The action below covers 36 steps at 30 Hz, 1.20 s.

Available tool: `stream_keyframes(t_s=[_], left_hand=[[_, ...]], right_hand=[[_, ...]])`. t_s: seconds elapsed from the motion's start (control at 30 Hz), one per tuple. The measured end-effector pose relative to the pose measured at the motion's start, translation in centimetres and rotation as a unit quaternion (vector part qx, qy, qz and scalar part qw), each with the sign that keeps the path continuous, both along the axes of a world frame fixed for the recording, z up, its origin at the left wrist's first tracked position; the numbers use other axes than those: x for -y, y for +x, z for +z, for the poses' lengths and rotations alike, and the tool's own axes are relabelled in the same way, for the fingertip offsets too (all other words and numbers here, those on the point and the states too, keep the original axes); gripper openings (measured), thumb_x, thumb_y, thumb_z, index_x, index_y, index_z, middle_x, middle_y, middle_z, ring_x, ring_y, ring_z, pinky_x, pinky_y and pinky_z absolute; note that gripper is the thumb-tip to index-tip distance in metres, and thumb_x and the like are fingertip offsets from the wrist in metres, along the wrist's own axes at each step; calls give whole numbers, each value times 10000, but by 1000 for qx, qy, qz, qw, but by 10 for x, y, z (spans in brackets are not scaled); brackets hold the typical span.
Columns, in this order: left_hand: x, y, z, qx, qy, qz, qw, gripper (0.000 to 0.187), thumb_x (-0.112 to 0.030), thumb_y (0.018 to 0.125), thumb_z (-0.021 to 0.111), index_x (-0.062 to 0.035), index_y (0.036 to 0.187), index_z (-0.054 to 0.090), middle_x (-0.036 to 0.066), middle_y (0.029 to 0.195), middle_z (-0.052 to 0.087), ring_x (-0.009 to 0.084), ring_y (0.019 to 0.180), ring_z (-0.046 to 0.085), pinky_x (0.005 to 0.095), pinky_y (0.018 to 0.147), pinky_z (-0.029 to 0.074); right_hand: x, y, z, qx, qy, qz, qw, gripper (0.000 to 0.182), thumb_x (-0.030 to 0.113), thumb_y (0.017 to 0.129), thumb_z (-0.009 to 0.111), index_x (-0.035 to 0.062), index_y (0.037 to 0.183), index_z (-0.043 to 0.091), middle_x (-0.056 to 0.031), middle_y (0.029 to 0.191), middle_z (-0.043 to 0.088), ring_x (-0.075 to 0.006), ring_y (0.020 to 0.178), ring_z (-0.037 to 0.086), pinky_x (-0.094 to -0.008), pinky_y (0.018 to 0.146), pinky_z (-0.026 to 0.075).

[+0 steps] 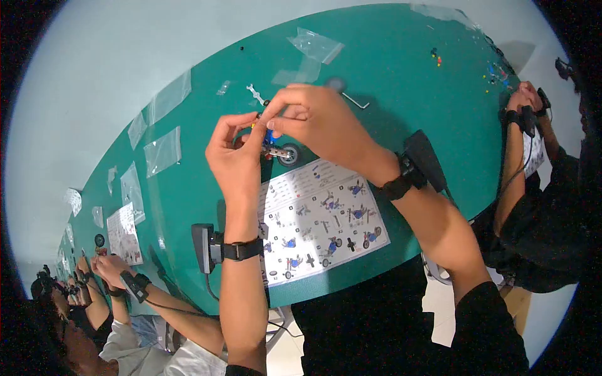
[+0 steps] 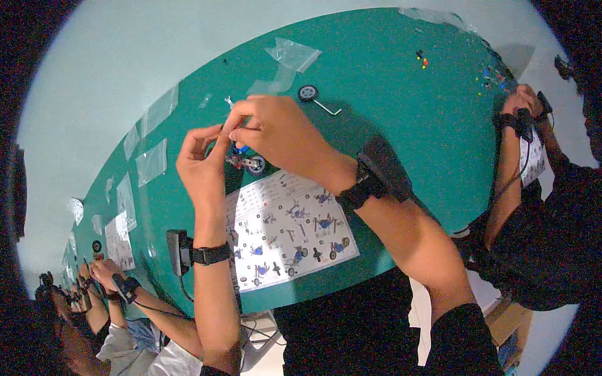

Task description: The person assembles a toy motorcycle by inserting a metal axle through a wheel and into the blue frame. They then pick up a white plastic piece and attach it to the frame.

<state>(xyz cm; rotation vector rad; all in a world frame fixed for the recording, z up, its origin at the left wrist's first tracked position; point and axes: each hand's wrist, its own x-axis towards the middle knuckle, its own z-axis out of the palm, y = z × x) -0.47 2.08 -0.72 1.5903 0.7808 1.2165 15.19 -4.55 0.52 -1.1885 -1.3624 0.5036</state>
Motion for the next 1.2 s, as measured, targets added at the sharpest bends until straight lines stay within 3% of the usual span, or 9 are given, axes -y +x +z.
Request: stream_keyframes(t_s=[0.1,0.2,0.3,0.4,0.5,0.8,1.0,1.2], left_hand=[[0,-1,1,-16,15,7,1000,92,5,930,773,-14,987,703,38,951,716,25,681,561,180,568,415],[2,1,1,-3,12,6,1000,92,2,931,774,-14,989,704,33,946,714,24,668,555,182,564,419],[1,0,0,-21,34,16,999,91,-3,932,774,-14,987,703,28,943,712,25,661,550,189,560,431],[5,0,6,-24,16,12,1000,88,-6,934,771,-16,990,704,26,943,713,27,678,550,194,573,449],[8,0,9,-43,30,19,998,82,-6,934,769,-16,988,708,26,942,715,30,702,552,201,587,466],[8,0,10,-31,18,8,999,69,5,922,770,-10,978,731,20,942,730,37,717,533,204,608,464],[7,-2,11,-48,26,-4,999,103,15,914,768,-12,1010,745,30,957,745,42,737,545,206,651,449],[5,-3,9,-41,18,-39,998,128,17,916,765,-13,1039,749,40,983,756,54,761,567,210,680,458]], right_hand=[[5,4,6,27,-58,17,998,117,48,930,689,-34,1001,733,-87,954,728,-104,838,716,-236,730,534],[3,1,1,-21,-30,5,999,187,175,898,726,-4,942,755,-172,895,747,-257,763,754,-346,693,566],[3,0,0,-19,-22,5,1000,180,168,897,730,-6,934,754,-167,886,750,-243,756,756,-336,687,566],[3,1,2,-9,-58,16,998,125,49,927,680,-32,1012,721,-100,864,753,-115,831,731,-236,746,546],[1,0,0,-27,-23,1,999,147,143,904,734,2,941,750,-148,884,753,-211,754,752,-316,683,565],[6,-2,9,-10,-50,-37,998,146,121,890,749,8,981,734,-140,887,734,-205,742,730,-310,676,560],[5,5,9,80,-4,-49,996,181,173,886,761,22,986,749,-152,919,704,-224,753,718,-339,690,555],[6,12,10,44,-27,-23,998,186,189,879,776,34,979,759,-126,900,703,-199,734,690,-324,672,531]])
